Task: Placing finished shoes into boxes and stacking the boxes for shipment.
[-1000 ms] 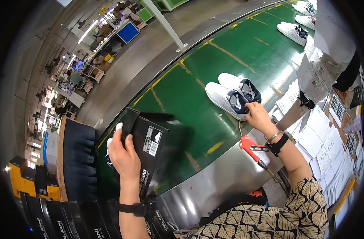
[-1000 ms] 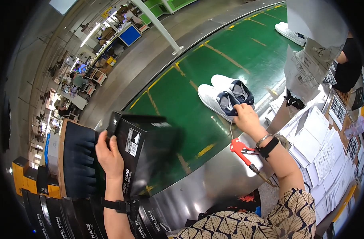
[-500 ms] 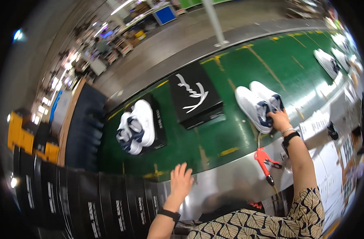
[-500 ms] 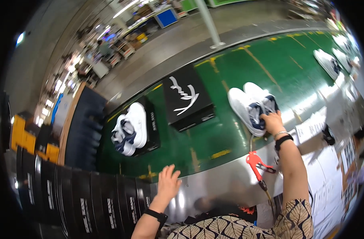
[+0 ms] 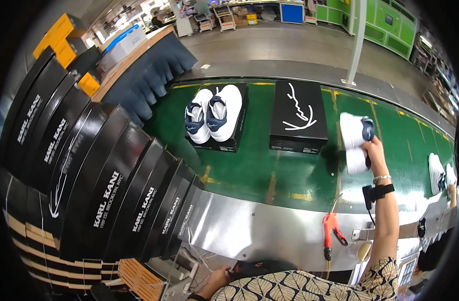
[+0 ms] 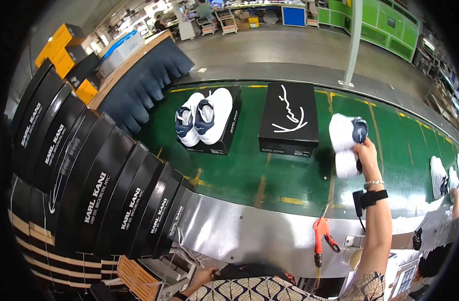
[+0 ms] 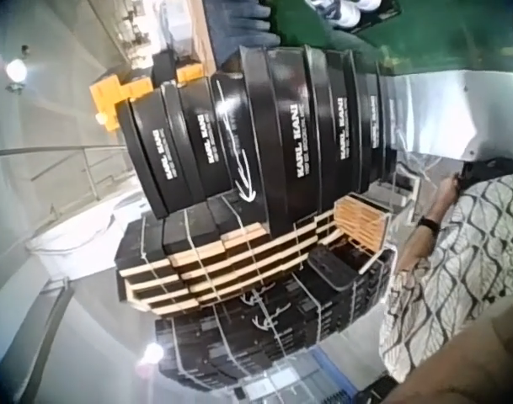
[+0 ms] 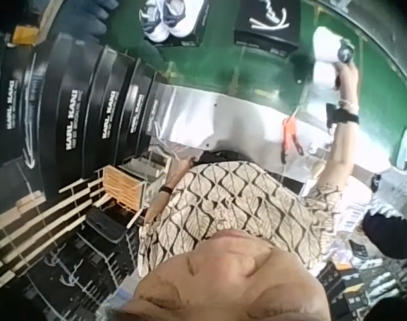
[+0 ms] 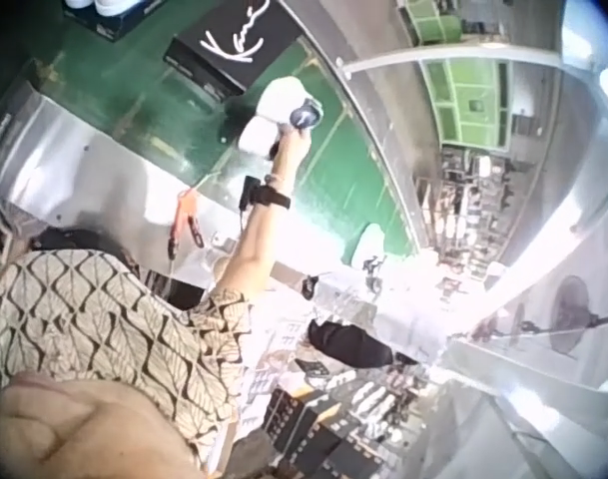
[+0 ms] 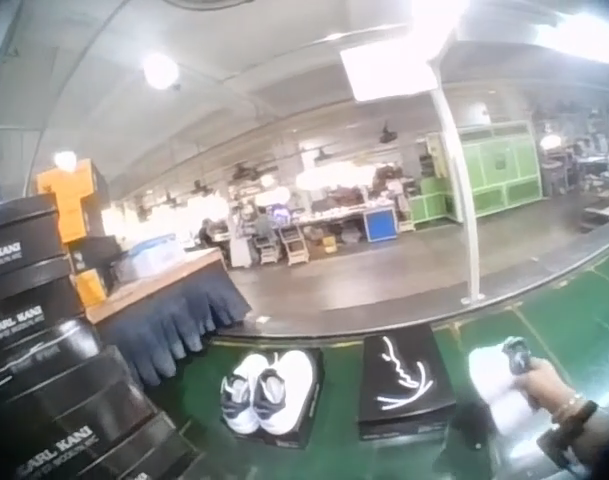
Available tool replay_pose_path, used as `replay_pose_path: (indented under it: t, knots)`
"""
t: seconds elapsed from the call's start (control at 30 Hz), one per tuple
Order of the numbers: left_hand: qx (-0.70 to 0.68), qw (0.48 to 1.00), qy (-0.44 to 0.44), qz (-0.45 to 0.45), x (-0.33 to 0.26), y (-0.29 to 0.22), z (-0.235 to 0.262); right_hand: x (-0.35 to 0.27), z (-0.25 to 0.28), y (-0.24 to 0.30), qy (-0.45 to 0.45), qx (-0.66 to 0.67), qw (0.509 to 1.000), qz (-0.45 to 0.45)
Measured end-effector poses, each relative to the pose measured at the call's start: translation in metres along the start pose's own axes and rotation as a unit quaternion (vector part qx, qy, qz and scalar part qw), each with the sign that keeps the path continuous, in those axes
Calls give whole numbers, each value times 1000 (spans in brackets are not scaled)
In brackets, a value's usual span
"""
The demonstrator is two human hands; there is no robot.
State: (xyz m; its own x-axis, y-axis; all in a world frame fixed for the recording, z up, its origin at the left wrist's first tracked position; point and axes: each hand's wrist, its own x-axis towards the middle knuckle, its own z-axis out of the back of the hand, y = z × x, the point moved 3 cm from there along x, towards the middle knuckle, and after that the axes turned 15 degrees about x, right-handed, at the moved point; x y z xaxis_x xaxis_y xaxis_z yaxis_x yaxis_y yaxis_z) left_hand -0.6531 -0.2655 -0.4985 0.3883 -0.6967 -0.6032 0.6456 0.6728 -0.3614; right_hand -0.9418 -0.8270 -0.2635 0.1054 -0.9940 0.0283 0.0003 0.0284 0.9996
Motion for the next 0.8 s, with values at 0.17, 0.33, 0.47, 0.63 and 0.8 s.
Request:
replay_pose_path:
  t: [0.17,0.33,0.47,0.63,0.8]
  knots:
    - [-85,995,43,23,-29,-24,-12,32,-76,37,21,-115,981,152]
    - [-162,981,18,106,-72,-21,-46,52,-162,3,104,-476,855,179]
    - [-313,922,-48,224,-110,-25,-83,26,-207,-23,92,-650,726,204]
    - [-497,832,-20,245,-124,-12,-161,31,-199,-54,71,-627,728,268]
    - [-421,888,-112,144,-122,7,-173,-19,-196,-83,171,-489,807,284]
